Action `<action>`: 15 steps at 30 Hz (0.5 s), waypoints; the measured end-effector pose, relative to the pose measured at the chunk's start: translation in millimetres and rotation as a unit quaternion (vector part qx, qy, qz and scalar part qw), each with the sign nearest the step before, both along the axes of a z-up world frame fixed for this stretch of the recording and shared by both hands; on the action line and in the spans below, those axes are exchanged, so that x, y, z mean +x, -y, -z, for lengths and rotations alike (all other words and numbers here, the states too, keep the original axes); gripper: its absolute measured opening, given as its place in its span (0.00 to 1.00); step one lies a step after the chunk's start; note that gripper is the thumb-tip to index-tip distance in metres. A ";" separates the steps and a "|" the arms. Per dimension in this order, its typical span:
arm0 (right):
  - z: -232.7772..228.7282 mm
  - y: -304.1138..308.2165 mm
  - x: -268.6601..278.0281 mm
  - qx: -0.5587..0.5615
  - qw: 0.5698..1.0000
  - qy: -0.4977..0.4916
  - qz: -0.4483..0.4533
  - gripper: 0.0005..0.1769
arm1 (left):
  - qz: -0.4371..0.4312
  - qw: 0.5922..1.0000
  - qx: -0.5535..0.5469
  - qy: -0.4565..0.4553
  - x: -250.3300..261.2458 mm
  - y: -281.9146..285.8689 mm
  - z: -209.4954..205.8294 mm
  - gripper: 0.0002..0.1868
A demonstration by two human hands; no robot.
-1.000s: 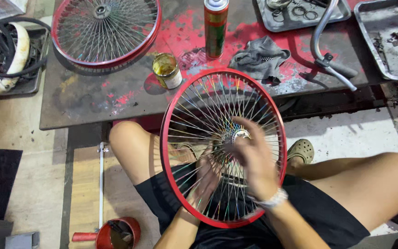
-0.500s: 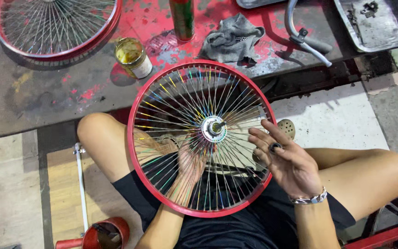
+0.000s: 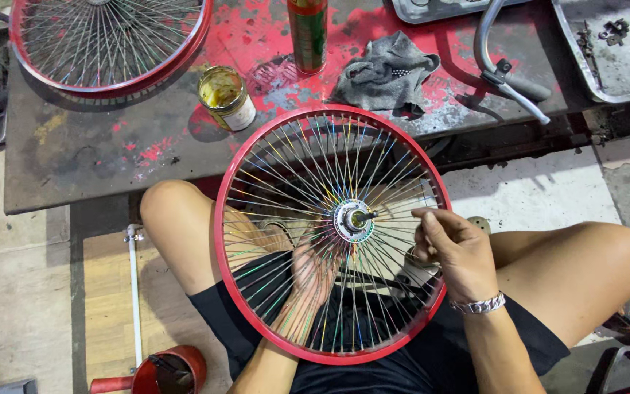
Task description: The person applies grease to a bicycle wheel hub, places ball bearings into the greased hub by hand, sprays lubricant on components, and inserts a metal axle through the center.
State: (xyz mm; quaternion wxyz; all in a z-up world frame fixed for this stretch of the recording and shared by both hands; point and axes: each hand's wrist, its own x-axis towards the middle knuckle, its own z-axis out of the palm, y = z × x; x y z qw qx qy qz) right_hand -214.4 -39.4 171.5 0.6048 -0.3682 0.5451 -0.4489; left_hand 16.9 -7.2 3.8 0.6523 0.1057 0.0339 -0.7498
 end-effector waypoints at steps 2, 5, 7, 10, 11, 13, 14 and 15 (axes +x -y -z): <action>-16.7 5.6 9.9 0.016 1.000 0.016 0.005 0.19 | -0.001 1.000 -0.007 -0.001 -0.1 -0.6 -6.8 0.16; -35.6 9.4 22.2 0.023 1.000 0.002 -0.008 0.19 | -0.010 0.999 -0.035 -0.015 -2.0 1.2 -19.5 0.16; -41.6 11.1 29.4 -0.011 0.997 -0.066 -0.024 0.19 | -0.025 0.999 -0.019 -0.008 -5.2 2.2 -27.7 0.15; -43.0 14.6 43.0 -0.117 0.986 -0.114 -0.041 0.18 | -0.038 0.999 -0.019 0.010 -6.8 2.6 -35.0 0.15; -44.5 15.1 46.1 -0.155 0.974 -0.150 -0.068 0.18 | -0.041 0.999 -0.023 0.017 -6.8 2.4 -36.0 0.15; -50.2 16.3 50.1 -0.230 0.940 -0.219 -0.121 0.17 | -0.037 0.999 -0.018 0.012 -7.1 2.9 -36.2 0.15; -54.7 17.4 51.2 -0.226 0.929 -0.263 -0.131 0.18 | -0.036 0.999 -0.015 0.011 -6.7 3.1 -35.7 0.15; -59.7 18.5 51.7 -0.222 0.915 -0.306 -0.140 0.18 | -0.035 0.999 -0.006 0.001 -6.9 4.4 -34.8 0.15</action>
